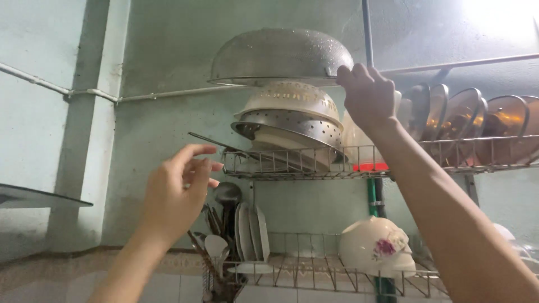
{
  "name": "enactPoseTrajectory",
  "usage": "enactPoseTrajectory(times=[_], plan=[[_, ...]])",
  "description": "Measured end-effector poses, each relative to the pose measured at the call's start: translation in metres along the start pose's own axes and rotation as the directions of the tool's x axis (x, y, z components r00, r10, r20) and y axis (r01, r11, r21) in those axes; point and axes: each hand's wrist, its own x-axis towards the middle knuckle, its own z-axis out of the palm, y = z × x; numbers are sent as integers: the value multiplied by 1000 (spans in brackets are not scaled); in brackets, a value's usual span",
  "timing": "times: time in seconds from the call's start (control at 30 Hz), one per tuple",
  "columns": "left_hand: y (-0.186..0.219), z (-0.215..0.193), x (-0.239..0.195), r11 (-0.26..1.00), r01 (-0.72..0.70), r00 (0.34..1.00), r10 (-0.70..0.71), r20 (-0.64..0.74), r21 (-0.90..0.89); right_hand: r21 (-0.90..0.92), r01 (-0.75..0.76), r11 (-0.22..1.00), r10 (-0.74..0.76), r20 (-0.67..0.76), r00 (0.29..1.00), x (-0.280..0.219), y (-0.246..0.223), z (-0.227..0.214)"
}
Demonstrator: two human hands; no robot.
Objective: Serving cooked vegetables from a pot onto a plate, washing a pan in the sink, and organizing kitchen utensils.
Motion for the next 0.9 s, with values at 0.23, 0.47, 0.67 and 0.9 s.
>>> enactPoseTrajectory(times=[0.23, 0.47, 0.67, 0.9], plan=[[-51, 30, 19, 999, 36, 999, -36, -31, 3, -7, -44, 999, 45, 119, 992, -15, -33, 56], [-85, 43, 25, 999, 28, 1000, -28, -1, -18, -6, -101, 995, 97, 331, 939, -28, -42, 84], [-84, 42, 19, 996, 63, 998, -64, 15, 55, 129, -251, 959, 148, 527, 837, -35, -35, 73], [-50, 31, 19, 994, 80, 997, -82, 17, 68, 196, -399, 896, 198, 629, 752, -30, -51, 29]])
